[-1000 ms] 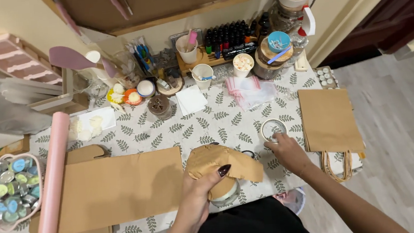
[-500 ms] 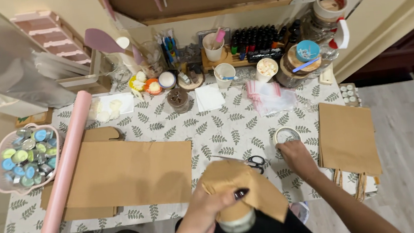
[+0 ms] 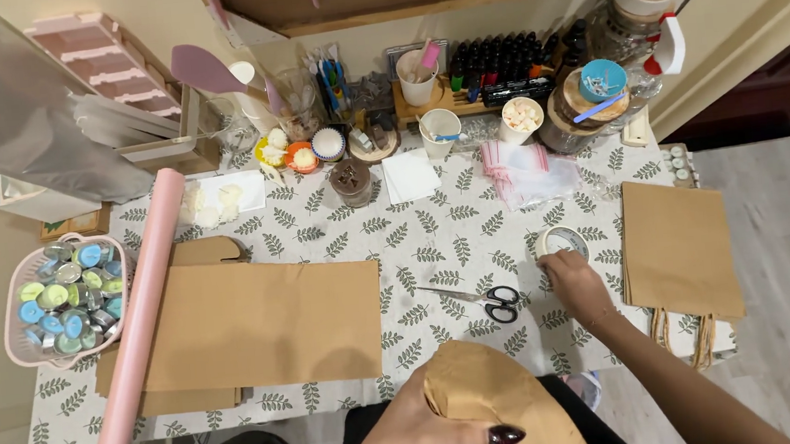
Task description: Wrapping a candle jar in brown paper and securing it with tape.
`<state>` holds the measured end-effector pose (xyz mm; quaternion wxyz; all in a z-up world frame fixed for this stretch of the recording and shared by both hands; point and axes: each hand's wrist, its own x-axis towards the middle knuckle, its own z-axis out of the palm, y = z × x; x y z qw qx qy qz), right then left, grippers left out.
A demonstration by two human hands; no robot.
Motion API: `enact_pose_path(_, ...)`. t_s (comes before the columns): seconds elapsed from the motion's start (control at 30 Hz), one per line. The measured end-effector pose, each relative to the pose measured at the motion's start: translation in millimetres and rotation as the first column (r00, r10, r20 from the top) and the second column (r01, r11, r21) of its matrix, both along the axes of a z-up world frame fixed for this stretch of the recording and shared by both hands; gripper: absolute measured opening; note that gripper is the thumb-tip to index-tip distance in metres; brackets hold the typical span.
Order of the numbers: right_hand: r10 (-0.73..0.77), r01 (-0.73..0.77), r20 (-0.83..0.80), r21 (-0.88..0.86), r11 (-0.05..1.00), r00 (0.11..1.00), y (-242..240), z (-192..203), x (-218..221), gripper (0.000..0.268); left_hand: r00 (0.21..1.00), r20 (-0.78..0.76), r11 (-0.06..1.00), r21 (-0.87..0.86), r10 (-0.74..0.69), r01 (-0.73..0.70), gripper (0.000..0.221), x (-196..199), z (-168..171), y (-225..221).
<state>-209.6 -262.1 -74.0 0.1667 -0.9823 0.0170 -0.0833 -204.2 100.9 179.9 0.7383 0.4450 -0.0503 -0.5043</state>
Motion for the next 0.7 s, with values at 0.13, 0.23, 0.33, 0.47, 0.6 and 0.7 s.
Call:
enact_pose_path(0.13,-0.08,0.072,0.133,0.066,0.995,0.988,10,30,6,0.012,0.999,-0.007,0.999,0.005,-0.035,0.035,0.083,4,10,3)
enact_pose_path(0.23,-0.284,0.266,0.05,0.22,0.938,0.958,20,66,8,0.012,0.995,-0.07,0.998,-0.011,-0.065,0.065,0.079,6,10,6)
enact_pose_path(0.33,-0.373,0.347,-0.006,0.381,0.857,0.928,22,96,3,0.015,0.993,-0.091,0.997,-0.054,-0.068,0.064,0.075,6,6,13)
enact_pose_path(0.47,-0.328,0.357,-0.151,0.523,0.774,0.933,34,168,-6,0.018,0.994,-0.106,0.999,-0.02,0.024,-0.026,0.067,24,-10,31)
enact_pose_path(0.6,0.048,-0.033,-0.01,0.598,0.801,0.999,64,261,-18,0.017,0.984,0.091,0.988,0.043,-0.153,0.149,0.058,81,9,52)
enact_pose_path(0.7,0.33,-0.326,0.073,0.451,0.831,0.941,112,315,-19,0.018,0.913,0.225,0.937,0.01,-0.341,0.348,0.053,112,19,57)
